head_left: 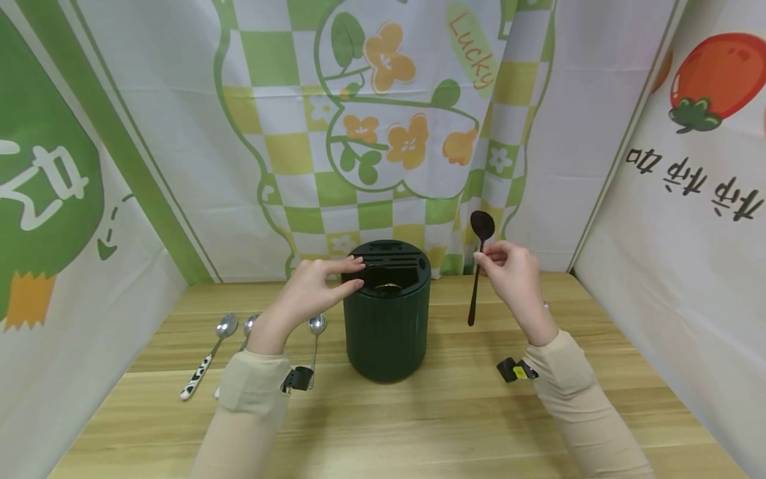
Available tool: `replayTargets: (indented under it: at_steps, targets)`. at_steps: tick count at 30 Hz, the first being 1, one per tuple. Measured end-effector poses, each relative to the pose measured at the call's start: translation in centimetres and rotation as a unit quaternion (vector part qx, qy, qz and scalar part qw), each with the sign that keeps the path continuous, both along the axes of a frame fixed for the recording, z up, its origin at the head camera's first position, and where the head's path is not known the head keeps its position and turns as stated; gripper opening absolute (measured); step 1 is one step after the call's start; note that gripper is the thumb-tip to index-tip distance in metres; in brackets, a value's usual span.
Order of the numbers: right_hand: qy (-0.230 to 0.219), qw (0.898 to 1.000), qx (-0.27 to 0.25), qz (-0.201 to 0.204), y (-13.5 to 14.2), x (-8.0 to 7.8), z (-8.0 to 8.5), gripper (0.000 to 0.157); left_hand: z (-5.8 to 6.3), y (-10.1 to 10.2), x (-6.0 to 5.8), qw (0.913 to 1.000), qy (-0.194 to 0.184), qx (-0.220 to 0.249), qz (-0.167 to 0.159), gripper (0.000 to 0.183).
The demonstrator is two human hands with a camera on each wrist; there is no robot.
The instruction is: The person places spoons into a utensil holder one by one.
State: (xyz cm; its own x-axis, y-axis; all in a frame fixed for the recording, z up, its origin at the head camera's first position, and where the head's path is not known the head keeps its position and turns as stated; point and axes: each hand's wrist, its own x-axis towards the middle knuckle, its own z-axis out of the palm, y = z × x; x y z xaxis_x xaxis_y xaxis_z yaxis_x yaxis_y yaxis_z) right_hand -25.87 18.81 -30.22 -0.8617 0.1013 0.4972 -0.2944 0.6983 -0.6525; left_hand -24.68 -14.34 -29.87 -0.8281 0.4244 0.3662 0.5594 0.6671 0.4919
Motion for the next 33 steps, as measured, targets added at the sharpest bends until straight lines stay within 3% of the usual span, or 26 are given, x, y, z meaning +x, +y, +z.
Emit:
replayTargets:
  at_steps: [33]
  targets:
    - [0.108, 0.993, 0.0, 0.037, -2.6, 1.1, 4.4, 0.026, -0.1, 0.0, -0.2, 1.0, 0.004, -0.001, -0.002, 0.041]
